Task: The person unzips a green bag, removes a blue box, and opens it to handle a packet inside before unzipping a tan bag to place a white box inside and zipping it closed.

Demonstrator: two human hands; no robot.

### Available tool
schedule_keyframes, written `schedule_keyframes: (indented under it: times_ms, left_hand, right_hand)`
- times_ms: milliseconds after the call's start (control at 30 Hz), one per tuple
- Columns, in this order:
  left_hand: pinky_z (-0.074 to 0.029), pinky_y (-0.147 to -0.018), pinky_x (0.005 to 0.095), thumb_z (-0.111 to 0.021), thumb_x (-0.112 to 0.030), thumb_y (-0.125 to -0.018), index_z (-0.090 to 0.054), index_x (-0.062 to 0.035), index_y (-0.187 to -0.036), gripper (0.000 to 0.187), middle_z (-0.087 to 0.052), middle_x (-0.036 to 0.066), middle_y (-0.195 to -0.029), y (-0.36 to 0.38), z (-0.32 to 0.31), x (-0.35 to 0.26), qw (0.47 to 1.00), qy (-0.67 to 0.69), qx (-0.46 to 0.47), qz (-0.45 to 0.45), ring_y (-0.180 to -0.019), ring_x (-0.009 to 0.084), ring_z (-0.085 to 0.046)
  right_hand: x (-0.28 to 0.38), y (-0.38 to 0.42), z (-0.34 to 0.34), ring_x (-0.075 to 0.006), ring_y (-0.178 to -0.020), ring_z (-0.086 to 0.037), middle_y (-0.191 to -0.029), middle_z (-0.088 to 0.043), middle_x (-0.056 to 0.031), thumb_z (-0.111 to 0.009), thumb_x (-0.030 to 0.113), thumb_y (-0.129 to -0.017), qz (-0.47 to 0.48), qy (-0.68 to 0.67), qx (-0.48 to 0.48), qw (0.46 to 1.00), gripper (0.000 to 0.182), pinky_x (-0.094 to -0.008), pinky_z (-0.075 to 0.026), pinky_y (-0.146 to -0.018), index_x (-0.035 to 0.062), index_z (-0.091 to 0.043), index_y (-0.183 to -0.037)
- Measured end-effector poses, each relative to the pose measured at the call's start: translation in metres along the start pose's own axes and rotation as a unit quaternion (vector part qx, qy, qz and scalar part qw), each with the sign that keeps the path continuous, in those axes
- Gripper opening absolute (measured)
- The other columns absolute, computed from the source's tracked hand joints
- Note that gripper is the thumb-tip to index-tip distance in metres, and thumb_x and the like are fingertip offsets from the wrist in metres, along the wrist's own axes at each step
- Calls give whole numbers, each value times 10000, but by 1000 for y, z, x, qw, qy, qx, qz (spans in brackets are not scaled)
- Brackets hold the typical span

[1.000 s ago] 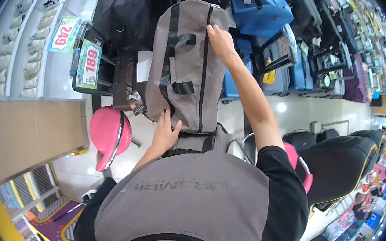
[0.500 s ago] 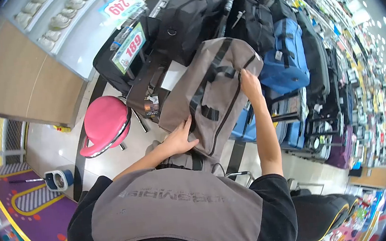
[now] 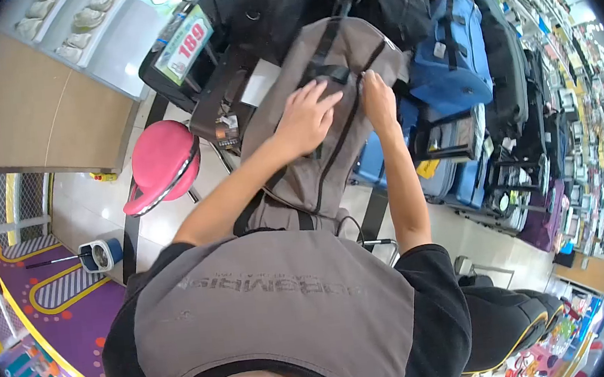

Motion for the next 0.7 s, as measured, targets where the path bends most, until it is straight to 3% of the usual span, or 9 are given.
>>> schedule_keyframes:
  times_ms: [100, 167, 200, 333, 467, 500, 567, 600, 700]
  left_hand:
    - [-238, -1128, 649, -426, -293, -1009, -413, -209, -1500, 498, -488, 225, -1440, -30, -82, 28, 979, -28, 169, 106, -1367, 415, -409]
    - [-186, -1127, 697, -408, -316, -1021, -330, -247, -1543, 532, -505, 231, -1418, -38, -108, 39, 983, -86, 155, 56, -1376, 421, -400]
    - [-168, -1125, 713, -407, -328, -1022, -309, -250, -1551, 543, -538, 237, -1376, -42, -108, 36, 976, -69, 190, 86, -1382, 425, -395]
    - [-121, -1110, 745, -446, -389, -1002, -421, -168, -1493, 539, -568, 272, -1322, -46, -125, 25, 974, -78, 194, 84, -1387, 452, -380]
    - [-178, -1054, 789, -459, -449, -991, -418, -111, -1475, 592, -442, 266, -1467, -61, -142, 26, 974, -112, 169, 100, -1377, 481, -378]
    - [-243, -1044, 759, -488, -463, -978, -544, -76, -1337, 531, -546, 274, -1358, -68, -137, 21, 985, -121, 86, 92, -1300, 477, -473]
    - [-300, -1040, 700, -534, -497, -951, -627, -52, -1168, 503, -653, 255, -1199, -98, -126, 21, 964, -59, 150, 213, -1177, 457, -579]
    - [-416, -985, 599, -608, -486, -911, -678, -43, -1036, 465, -708, 227, -1049, -110, -126, 27, 971, -75, 69, 215, -1052, 422, -653]
    - [-494, -910, 524, -666, -440, -876, -696, -35, -989, 422, -708, 234, -1030, -132, -145, 40, 963, -51, 163, 207, -1022, 396, -669]
  right_hand:
    - [-12, 20, -12, -413, -805, -660, -903, -622, -203, -581, 8, -855, 6, 19, 60, 998, 157, -481, -549, -682, 15, -511, -995]
    - [-13, 35, -9, -400, -800, -669, -906, -626, -189, -612, -17, -789, 26, 28, 55, 998, 234, -464, -558, -686, 21, -517, -999]
    - [-13, 41, -5, -398, -801, -670, -898, -623, -190, -617, -12, -788, 10, 27, 57, 998, 234, -463, -556, -686, 17, -515, -997]
    - [-5, 62, 7, -389, -795, -669, -898, -626, -198, -613, 4, -799, -14, 21, 89, 996, 259, -463, -548, -684, 0, -525, -1042]
    - [-23, 51, 9, -382, -794, -667, -907, -630, -190, -602, -4, -793, -19, 3, 53, 998, 282, -457, -547, -692, 1, -536, -1067]
    - [-26, 48, 8, -382, -796, -667, -908, -631, -188, -603, -5, -790, -18, -1, 47, 999, 283, -456, -547, -695, 1, -537, -1066]
    - [-19, 42, 9, -376, -799, -669, -898, -630, -180, -605, -12, -776, 25, -16, 8, 1000, 254, -448, -549, -696, 4, -527, -1018]
    - [-18, 40, 6, -376, -796, -669, -889, -628, -180, -600, -15, -777, -1, -17, 9, 1000, 241, -448, -550, -693, 5, -522, -1004]
    - [-12, 35, -3, -376, -781, -671, -860, -621, -182, -588, -22, -776, -22, -28, 10, 999, 213, -456, -552, -683, 1, -517, -975]
Point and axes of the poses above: each hand's wrist, its own y-axis away from the middle knuckle, its own z-axis out of the back of the hand, x = y × z, the point moved 8 cm from there along -y, towards the middle knuckle
